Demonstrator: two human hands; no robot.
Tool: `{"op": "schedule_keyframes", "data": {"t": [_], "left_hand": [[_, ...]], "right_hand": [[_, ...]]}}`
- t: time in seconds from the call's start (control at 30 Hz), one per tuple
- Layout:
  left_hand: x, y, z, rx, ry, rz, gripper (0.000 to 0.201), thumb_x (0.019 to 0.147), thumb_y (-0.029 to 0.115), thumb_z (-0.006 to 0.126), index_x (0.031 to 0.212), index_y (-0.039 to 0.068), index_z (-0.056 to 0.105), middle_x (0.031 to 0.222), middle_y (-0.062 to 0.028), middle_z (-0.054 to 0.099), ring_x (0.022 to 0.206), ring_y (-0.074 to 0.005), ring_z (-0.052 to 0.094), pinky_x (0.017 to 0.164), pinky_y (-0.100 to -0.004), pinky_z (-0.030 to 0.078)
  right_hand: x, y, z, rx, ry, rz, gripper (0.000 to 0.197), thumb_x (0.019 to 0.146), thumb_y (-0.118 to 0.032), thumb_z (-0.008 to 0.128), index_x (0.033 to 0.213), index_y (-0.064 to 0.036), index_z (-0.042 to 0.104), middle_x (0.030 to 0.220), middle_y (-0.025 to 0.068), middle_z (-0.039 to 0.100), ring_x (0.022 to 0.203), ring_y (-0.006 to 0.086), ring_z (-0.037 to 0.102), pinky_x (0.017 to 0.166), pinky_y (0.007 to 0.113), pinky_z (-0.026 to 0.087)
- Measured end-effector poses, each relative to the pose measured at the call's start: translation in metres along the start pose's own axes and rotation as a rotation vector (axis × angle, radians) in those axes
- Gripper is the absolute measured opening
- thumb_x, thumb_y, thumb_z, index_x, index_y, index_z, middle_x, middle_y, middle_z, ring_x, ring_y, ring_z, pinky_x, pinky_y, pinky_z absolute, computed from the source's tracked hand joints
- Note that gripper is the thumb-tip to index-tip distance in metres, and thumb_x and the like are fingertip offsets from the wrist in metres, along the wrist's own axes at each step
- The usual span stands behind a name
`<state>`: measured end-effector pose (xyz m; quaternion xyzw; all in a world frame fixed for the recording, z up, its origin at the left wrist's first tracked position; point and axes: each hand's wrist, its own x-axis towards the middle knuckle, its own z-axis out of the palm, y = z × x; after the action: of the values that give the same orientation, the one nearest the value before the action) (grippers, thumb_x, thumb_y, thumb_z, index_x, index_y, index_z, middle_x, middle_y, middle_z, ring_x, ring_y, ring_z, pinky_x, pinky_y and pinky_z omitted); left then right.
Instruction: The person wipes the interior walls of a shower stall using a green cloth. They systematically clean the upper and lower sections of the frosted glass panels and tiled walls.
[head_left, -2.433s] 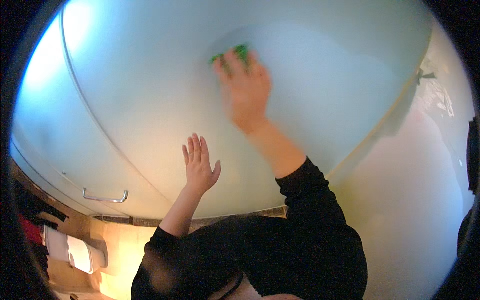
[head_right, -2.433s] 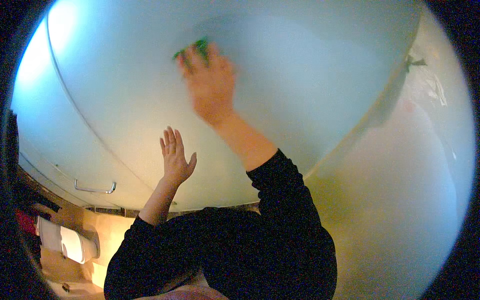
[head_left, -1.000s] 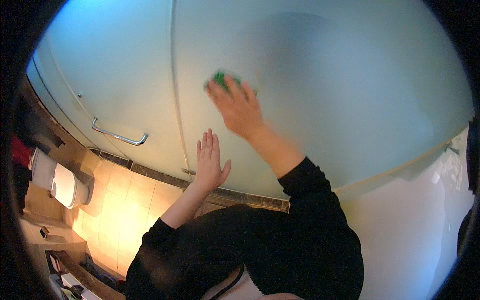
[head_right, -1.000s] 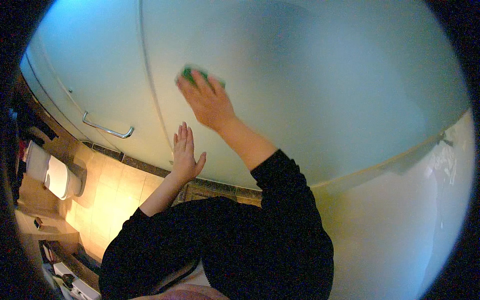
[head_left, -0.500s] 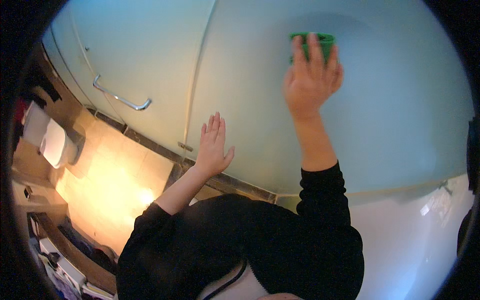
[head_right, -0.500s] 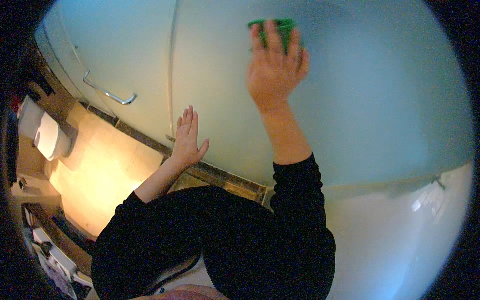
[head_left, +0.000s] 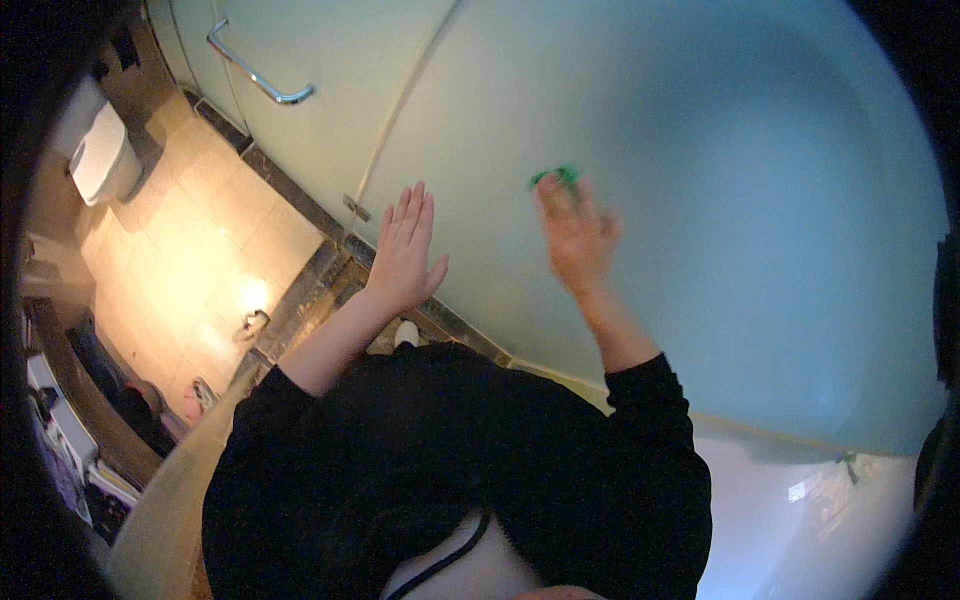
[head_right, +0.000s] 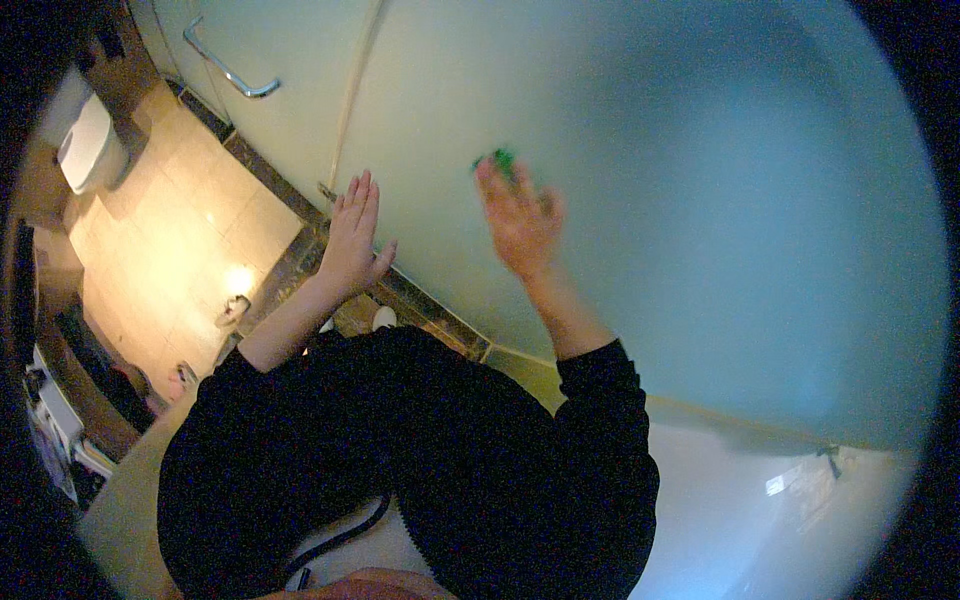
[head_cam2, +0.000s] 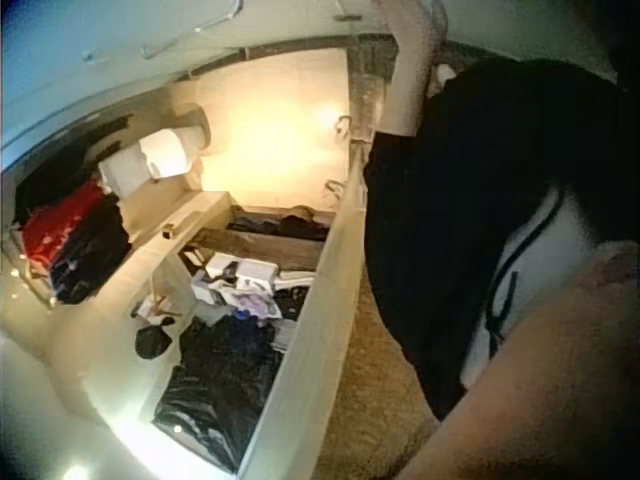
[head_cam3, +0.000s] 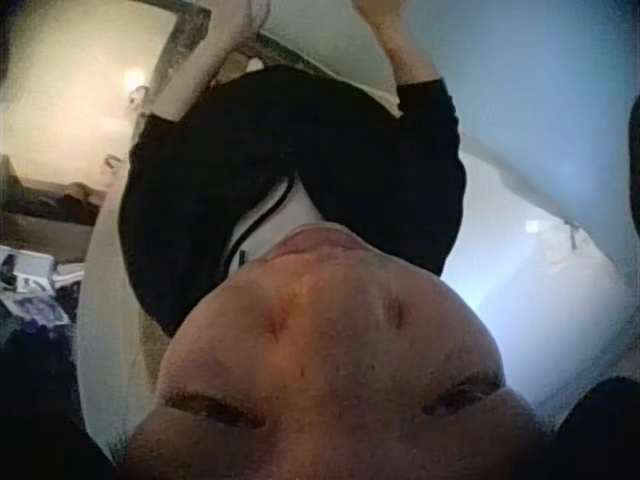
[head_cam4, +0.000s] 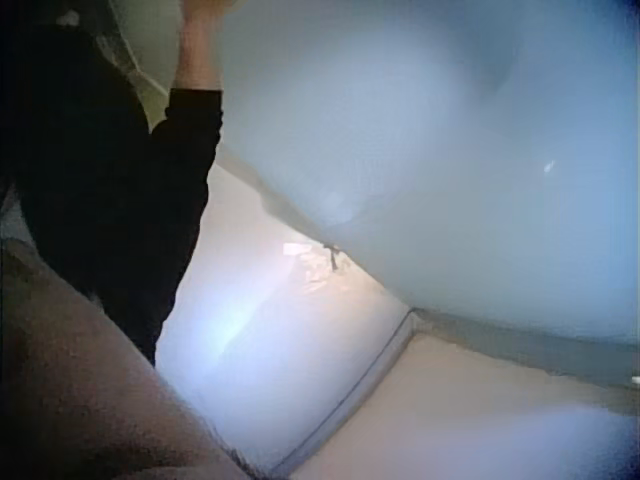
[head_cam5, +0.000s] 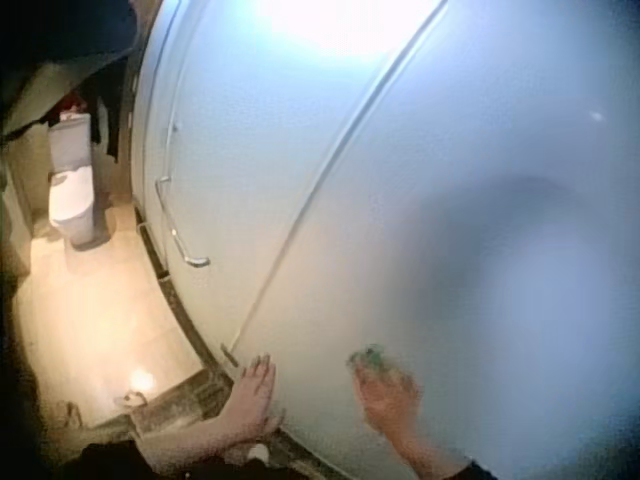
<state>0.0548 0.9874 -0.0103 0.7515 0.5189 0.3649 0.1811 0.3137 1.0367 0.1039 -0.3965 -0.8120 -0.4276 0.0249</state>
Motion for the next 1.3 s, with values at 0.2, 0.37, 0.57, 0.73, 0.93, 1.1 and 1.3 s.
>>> {"op": "schedule_keyframes", "data": {"t": [0.2, 0.37, 0.57, 0.73, 0.93, 1.1, 1.3], "left_hand": [[0.01, 0.031, 0.044, -0.069, 0.02, -0.073, 0.088, 0.082, 0.022, 0.069, 0.15, -0.008, 0.023, 0.16, -0.0272, 0.018, 0.147, -0.0439, 0.021, 0.118, -0.0566, 0.019], [-0.011, 0.043, 0.08, -0.101, 0.008, -0.101, 0.087, 0.082, 0.023, 0.068, 0.149, -0.008, 0.024, 0.159, -0.0271, 0.019, 0.147, -0.0435, 0.021, 0.118, -0.0558, 0.019], [-0.058, 0.024, 0.128, -0.099, -0.019, -0.263, 0.088, 0.081, 0.023, 0.068, 0.15, -0.008, 0.023, 0.16, -0.0266, 0.018, 0.148, -0.0418, 0.02, 0.119, -0.0549, 0.019], [-0.084, 0.02, 0.143, -0.081, -0.036, -0.34, 0.089, 0.082, 0.023, 0.068, 0.15, -0.008, 0.021, 0.16, -0.0269, 0.017, 0.149, -0.0422, 0.017, 0.12, -0.0539, 0.017], [-0.075, 0.02, 0.131, -0.145, 0.1, -0.351, 0.087, 0.083, 0.022, 0.068, 0.151, -0.007, 0.022, 0.16, -0.026, 0.017, 0.149, -0.0408, 0.017, 0.12, -0.0534, 0.016], [-0.077, 0.021, 0.125, -0.124, 0.1, -0.344, 0.086, 0.084, 0.023, 0.067, 0.151, -0.007, 0.022, 0.161, -0.0248, 0.017, 0.149, -0.0401, 0.018, 0.121, -0.0527, 0.016], [-0.09, -0.001, 0.114, -0.076, -0.027, -0.469, 0.086, 0.084, 0.024, 0.068, 0.151, -0.007, 0.022, 0.161, -0.0246, 0.017, 0.149, -0.04, 0.018, 0.121, -0.0517, 0.016]], "right_hand": [[0.077, 0.038, -0.041, -0.103, 0.155, 0.169, 0.04, 0.093, -0.023, 0.051, 0.131, -0.0319, 0.063, 0.147, -0.0134, 0.049, 0.136, 0.0211, 0.041, 0.107, 0.048, 0.025], [-0.035, -0.033, 0.029, 0.048, -0.193, -0.272, 0.042, 0.091, -0.018, 0.054, 0.132, -0.0172, 0.062, 0.149, -0.0091, 0.047, 0.142, 0.0171, 0.036, 0.11, 0.04, 0.026], [-0.181, -0.089, 0.127, 0.23, -0.483, -0.617, 0.047, 0.089, -0.015, 0.054, 0.135, -0.0083, 0.058, 0.148, 0.0061, 0.047, 0.139, 0.0252, 0.038, 0.108, 0.042, 0.035], [-0.053, -0.099, 0.099, 0.257, -0.192, -0.344, 0.042, 0.09, -0.015, 0.056, 0.132, -0.0129, 0.06, 0.144, 0.0008, 0.051, 0.136, 0.021, 0.04, 0.107, 0.045, 0.034], [0.079, -0.065, 0.025, 0.047, 0.122, -0.187, 0.042, 0.09, -0.015, 0.056, 0.13, -0.0235, 0.063, 0.147, -0.0081, 0.047, 0.137, 0.0187, 0.039, 0.104, 0.047, 0.031], [-0.056, -0.117, 0.105, 0.044, -0.321, -0.665, 0.044, 0.088, -0.014, 0.056, 0.131, -0.003, 0.06, 0.144, 0.0052, 0.051, 0.141, 0.0246, 0.036, 0.112, 0.045, 0.028], [-0.114, -0.125, 0.146, 0.216, -0.632, -0.749, 0.046, 0.091, -0.015, 0.055, 0.134, -0.002, 0.056, 0.144, 0.0095, 0.051, 0.141, 0.0257, 0.036, 0.112, 0.045, 0.031]]}}
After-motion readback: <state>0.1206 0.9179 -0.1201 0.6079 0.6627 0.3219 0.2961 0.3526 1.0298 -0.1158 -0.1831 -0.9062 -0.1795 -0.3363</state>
